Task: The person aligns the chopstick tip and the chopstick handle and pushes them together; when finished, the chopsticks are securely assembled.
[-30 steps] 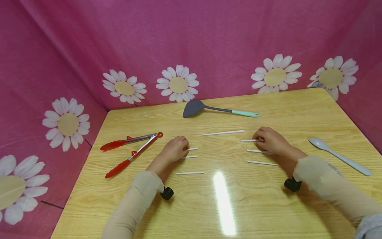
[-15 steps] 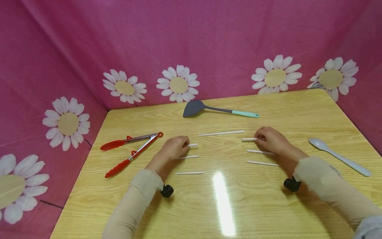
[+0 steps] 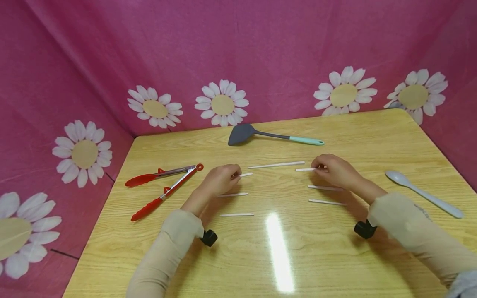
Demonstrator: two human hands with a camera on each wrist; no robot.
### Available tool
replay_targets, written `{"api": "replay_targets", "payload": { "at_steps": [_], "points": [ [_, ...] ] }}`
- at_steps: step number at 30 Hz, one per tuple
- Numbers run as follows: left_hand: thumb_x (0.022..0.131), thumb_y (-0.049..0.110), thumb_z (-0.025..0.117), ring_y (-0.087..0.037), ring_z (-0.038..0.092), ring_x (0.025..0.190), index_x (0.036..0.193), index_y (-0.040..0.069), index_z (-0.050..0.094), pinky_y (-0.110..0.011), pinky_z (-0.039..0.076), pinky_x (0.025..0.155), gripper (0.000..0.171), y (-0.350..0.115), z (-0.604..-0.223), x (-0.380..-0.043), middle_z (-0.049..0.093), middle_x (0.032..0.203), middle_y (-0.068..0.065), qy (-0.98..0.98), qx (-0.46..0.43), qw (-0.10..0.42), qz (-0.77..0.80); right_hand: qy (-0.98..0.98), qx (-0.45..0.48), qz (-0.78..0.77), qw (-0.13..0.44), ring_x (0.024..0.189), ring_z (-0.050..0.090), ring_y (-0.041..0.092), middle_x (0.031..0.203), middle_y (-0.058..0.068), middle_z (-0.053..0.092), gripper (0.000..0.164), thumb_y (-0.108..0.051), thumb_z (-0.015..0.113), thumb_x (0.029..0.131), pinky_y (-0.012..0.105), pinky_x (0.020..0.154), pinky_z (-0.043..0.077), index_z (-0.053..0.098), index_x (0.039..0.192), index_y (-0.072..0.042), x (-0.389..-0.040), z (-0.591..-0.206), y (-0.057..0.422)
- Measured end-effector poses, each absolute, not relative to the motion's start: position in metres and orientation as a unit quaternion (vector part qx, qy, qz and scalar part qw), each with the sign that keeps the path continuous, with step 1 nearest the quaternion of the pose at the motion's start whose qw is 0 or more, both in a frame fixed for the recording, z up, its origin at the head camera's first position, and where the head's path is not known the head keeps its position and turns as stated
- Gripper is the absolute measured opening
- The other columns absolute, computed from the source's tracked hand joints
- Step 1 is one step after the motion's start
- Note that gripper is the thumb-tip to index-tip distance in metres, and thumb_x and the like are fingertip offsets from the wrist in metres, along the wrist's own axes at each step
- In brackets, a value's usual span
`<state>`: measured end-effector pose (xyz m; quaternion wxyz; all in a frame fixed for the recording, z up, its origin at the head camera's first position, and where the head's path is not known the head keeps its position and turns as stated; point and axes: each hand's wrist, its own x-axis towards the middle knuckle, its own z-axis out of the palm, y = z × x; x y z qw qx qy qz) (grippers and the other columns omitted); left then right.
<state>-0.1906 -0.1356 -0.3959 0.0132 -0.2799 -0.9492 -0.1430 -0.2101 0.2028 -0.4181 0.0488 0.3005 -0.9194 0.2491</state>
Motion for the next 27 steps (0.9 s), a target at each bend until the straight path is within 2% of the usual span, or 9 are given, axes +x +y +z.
{"api": "replay_targets", "payload": {
  "at_steps": [12,27],
  "points": [
    [0.080,0.015,0.056,-0.007,0.047,0.063,0.081,0.012,0.058,-0.022,0.040,0.059,0.004,-0.138,-0.398,-0.189,0.055,0.073,0.004,-0.947,-0.282,0.017,-0.150,-0.932,0.287,0.223,0.001,0.068,0.048,0.014,0.075,0.002,0.055,0.005,-0.006,0.060,0.075,0.030,0.060,0.041,0.060,0.080,-0.005,-0.215,-0.435,0.220],
    [0.079,0.014,0.056,-0.007,0.048,0.063,0.081,0.012,0.058,-0.023,0.041,0.059,0.003,-0.140,-0.398,-0.189,0.056,0.073,0.004,-0.947,-0.281,0.022,-0.152,-0.931,0.303,0.201,0.023,0.068,0.047,0.016,0.075,0.001,0.052,0.005,-0.007,0.063,0.073,0.033,0.061,0.039,0.060,0.077,-0.008,-0.214,-0.444,0.225]
  ]
}}
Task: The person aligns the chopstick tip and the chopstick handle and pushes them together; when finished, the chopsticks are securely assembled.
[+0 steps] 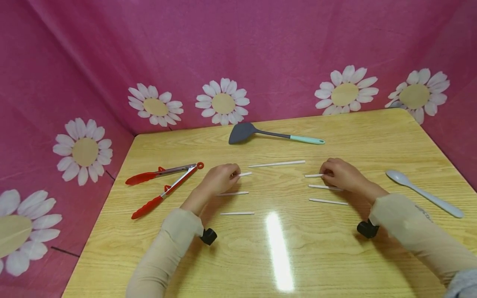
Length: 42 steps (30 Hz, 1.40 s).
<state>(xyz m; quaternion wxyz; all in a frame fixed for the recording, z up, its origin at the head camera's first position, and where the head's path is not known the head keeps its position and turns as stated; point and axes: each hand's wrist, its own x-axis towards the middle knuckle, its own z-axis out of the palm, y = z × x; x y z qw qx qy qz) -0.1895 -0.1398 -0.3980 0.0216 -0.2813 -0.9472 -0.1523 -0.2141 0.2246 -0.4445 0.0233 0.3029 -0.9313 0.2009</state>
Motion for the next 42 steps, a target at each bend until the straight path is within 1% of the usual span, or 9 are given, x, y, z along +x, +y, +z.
{"api": "replay_targets", "payload": {
  "at_steps": [11,15,21,24,26,33,36,42],
  "points": [
    [0.080,0.015,0.056,-0.007,0.047,0.064,0.082,0.012,0.058,-0.023,0.041,0.060,0.004,-0.140,-0.398,-0.192,0.055,0.074,0.004,-0.951,-0.272,0.010,-0.150,-0.933,0.303,0.195,0.016,0.071,0.047,0.018,0.078,0.003,0.053,0.006,-0.006,0.061,0.074,0.035,0.063,0.039,0.060,0.080,-0.008,-0.214,-0.442,0.224],
    [0.080,0.015,0.056,-0.007,0.047,0.064,0.083,0.013,0.058,-0.022,0.041,0.060,0.004,-0.139,-0.399,-0.192,0.056,0.074,0.004,-0.950,-0.272,0.007,-0.152,-0.928,0.314,0.197,0.027,0.071,0.047,0.018,0.078,0.003,0.054,0.006,-0.009,0.061,0.075,0.035,0.063,0.039,0.060,0.080,-0.009,-0.213,-0.443,0.225],
    [0.080,0.016,0.056,-0.008,0.047,0.064,0.083,0.013,0.058,-0.023,0.040,0.060,0.004,-0.137,-0.400,-0.193,0.055,0.074,0.004,-0.951,-0.267,-0.001,-0.155,-0.931,0.303,0.196,0.060,0.071,0.046,0.018,0.077,0.002,0.053,0.011,-0.014,0.063,0.074,0.035,0.062,0.034,0.059,0.084,-0.010,-0.209,-0.443,0.226],
    [0.080,0.016,0.056,-0.008,0.046,0.064,0.083,0.013,0.058,-0.023,0.040,0.060,0.004,-0.137,-0.400,-0.193,0.055,0.073,0.004,-0.952,-0.263,-0.003,-0.154,-0.931,0.301,0.194,0.077,0.071,0.045,0.017,0.076,0.000,0.052,0.011,-0.016,0.065,0.073,0.033,0.061,0.031,0.059,0.081,-0.012,-0.204,-0.442,0.225],
    [0.080,0.016,0.056,-0.008,0.047,0.064,0.083,0.012,0.058,-0.023,0.040,0.060,0.005,-0.137,-0.401,-0.193,0.055,0.073,0.004,-0.952,-0.264,-0.004,-0.153,-0.927,0.308,0.197,0.079,0.070,0.045,0.016,0.076,-0.001,0.052,0.010,-0.016,0.065,0.072,0.033,0.060,0.031,0.059,0.080,-0.013,-0.199,-0.441,0.224],
    [0.081,0.016,0.055,-0.008,0.047,0.065,0.084,0.012,0.058,-0.023,0.040,0.061,0.006,-0.137,-0.403,-0.192,0.055,0.075,0.004,-0.953,-0.262,-0.012,-0.155,-0.917,0.333,0.206,0.079,0.069,0.045,0.012,0.075,-0.004,0.052,0.009,-0.014,0.066,0.071,0.030,0.060,0.034,0.060,0.078,-0.014,-0.181,-0.438,0.223],
    [0.081,0.016,0.055,-0.008,0.047,0.065,0.084,0.013,0.058,-0.023,0.040,0.062,0.005,-0.137,-0.402,-0.192,0.055,0.075,0.004,-0.953,-0.259,-0.013,-0.154,-0.910,0.345,0.214,0.081,0.067,0.045,0.009,0.074,-0.006,0.051,0.012,-0.014,0.067,0.070,0.028,0.059,0.036,0.059,0.078,-0.015,-0.173,-0.439,0.222],
    [0.082,0.017,0.055,-0.007,0.046,0.066,0.085,0.013,0.058,-0.022,0.040,0.061,0.006,-0.137,-0.401,-0.195,0.055,0.075,0.004,-0.954,-0.257,-0.013,-0.156,-0.903,0.370,0.202,0.083,0.065,0.042,0.005,0.073,-0.010,0.050,0.013,-0.017,0.069,0.068,0.026,0.058,0.036,0.060,0.078,-0.018,-0.158,-0.445,0.220]
  ]
}}
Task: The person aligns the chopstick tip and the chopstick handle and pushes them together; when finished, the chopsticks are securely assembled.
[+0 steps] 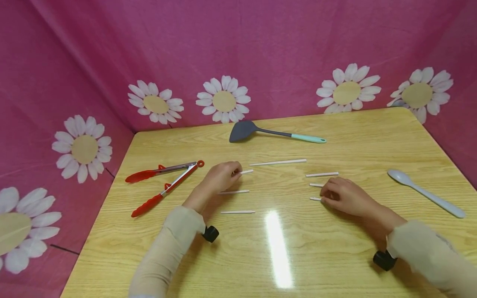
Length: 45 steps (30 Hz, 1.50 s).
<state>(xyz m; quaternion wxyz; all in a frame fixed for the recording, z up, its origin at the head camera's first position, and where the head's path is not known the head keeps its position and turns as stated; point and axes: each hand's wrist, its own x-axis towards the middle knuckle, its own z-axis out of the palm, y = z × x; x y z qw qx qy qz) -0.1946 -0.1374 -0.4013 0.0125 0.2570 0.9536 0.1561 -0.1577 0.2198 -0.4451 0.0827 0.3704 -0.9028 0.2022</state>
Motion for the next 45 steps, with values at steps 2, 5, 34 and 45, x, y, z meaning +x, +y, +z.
{"api": "replay_targets", "payload": {
  "at_steps": [2,5,34,45],
  "points": [
    [0.082,0.017,0.055,-0.007,0.046,0.066,0.085,0.013,0.058,-0.022,0.040,0.061,0.006,-0.137,-0.401,-0.195,0.055,0.075,0.004,0.953,0.258,0.013,0.157,-0.904,0.370,0.198,0.080,0.065,0.042,0.004,0.074,-0.010,0.050,0.013,-0.017,0.069,0.068,0.025,0.057,0.036,0.060,0.078,-0.018,-0.155,-0.446,0.220],
    [0.082,0.017,0.055,-0.007,0.047,0.066,0.085,0.013,0.058,-0.022,0.040,0.061,0.006,-0.136,-0.400,-0.195,0.055,0.075,0.004,0.953,0.261,0.011,0.155,-0.908,0.363,0.199,0.064,0.065,0.042,0.003,0.074,-0.010,0.049,0.014,-0.018,0.069,0.068,0.024,0.057,0.037,0.060,0.079,-0.019,-0.151,-0.446,0.219],
    [0.080,0.011,0.058,-0.006,0.051,0.071,0.091,0.011,0.061,-0.021,0.043,0.065,0.012,-0.127,-0.381,-0.190,0.059,0.082,0.003,0.937,0.301,-0.044,0.170,-0.898,0.333,0.272,0.090,0.068,0.047,0.008,0.076,-0.003,0.054,0.011,-0.002,0.062,0.074,0.027,0.058,0.042,0.057,0.080,-0.009,-0.182,-0.404,0.207],
    [0.080,0.012,0.057,-0.007,0.052,0.073,0.091,0.010,0.062,-0.020,0.043,0.067,0.013,-0.111,-0.375,-0.184,0.061,0.084,0.002,0.922,0.352,-0.066,0.149,-0.876,0.341,0.331,0.078,0.064,0.045,0.006,0.076,-0.003,0.052,0.009,-0.003,0.060,0.076,0.022,0.053,0.041,0.059,0.084,-0.009,-0.188,-0.397,0.174]
  ]
}}
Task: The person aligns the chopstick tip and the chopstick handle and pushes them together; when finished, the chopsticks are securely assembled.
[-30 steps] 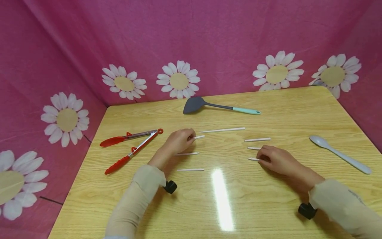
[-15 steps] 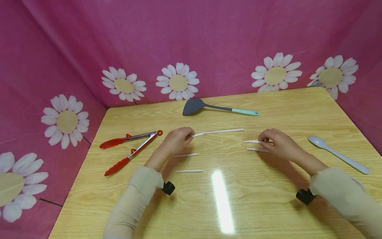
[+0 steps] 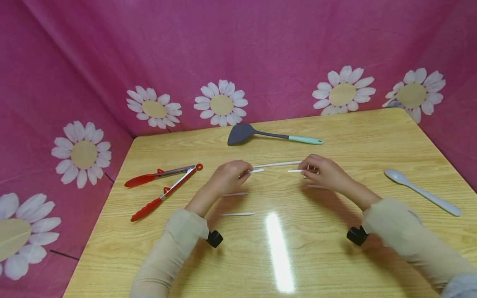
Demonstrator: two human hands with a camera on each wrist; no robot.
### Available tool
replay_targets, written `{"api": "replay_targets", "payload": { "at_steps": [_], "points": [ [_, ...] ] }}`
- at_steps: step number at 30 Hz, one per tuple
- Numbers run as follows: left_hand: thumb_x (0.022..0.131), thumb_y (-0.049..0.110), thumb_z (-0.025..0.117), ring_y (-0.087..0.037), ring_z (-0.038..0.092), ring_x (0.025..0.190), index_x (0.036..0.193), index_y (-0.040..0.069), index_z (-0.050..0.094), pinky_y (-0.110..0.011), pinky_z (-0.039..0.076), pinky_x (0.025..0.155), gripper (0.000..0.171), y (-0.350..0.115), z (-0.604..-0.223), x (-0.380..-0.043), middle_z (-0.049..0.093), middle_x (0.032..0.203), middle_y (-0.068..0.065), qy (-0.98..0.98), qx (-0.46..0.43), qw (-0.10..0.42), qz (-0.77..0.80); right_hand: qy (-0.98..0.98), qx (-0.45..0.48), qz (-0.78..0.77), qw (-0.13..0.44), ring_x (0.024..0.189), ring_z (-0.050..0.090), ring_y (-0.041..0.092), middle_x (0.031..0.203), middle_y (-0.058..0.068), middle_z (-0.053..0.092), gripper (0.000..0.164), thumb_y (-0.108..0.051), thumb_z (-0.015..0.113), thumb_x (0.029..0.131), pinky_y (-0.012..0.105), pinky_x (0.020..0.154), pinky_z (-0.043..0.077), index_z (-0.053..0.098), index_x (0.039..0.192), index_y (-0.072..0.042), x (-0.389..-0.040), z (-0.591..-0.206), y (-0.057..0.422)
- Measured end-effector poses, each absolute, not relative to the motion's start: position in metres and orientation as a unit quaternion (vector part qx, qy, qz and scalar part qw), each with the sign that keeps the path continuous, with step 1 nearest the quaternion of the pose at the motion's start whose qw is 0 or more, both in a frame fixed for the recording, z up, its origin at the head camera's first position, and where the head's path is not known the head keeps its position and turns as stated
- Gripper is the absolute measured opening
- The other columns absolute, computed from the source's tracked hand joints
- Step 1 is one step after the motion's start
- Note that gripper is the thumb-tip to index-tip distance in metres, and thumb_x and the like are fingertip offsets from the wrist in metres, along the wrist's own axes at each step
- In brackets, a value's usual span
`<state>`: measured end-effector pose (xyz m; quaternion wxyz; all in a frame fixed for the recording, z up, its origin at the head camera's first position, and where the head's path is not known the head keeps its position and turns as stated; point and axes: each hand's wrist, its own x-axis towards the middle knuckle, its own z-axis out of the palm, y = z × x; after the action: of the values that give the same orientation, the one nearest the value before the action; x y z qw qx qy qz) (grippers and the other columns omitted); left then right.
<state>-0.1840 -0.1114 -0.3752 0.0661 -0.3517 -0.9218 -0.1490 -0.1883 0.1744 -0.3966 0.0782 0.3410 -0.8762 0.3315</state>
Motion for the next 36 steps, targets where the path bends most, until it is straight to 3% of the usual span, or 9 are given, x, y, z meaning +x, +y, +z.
{"api": "replay_targets", "payload": {
  "at_steps": [13,36],
  "points": [
    [0.081,0.013,0.055,-0.004,0.052,0.073,0.090,0.012,0.062,-0.017,0.042,0.064,0.011,-0.094,-0.374,-0.177,0.060,0.083,0.004,-0.912,-0.381,0.061,-0.137,-0.853,0.349,0.385,0.048,0.053,0.042,0.006,0.076,-0.003,0.050,0.009,-0.006,0.055,0.081,0.020,0.042,0.038,0.059,0.087,-0.010,-0.183,-0.394,0.155],
    [0.082,0.013,0.055,-0.003,0.050,0.071,0.090,0.011,0.061,-0.015,0.041,0.062,0.010,-0.086,-0.381,-0.178,0.059,0.082,0.005,-0.898,-0.380,0.072,-0.208,-0.863,0.326,0.381,0.068,0.063,0.045,0.006,0.076,-0.005,0.052,0.008,-0.008,0.058,0.079,0.021,0.051,0.040,0.060,0.085,-0.012,-0.180,-0.396,0.150]
  ]
}}
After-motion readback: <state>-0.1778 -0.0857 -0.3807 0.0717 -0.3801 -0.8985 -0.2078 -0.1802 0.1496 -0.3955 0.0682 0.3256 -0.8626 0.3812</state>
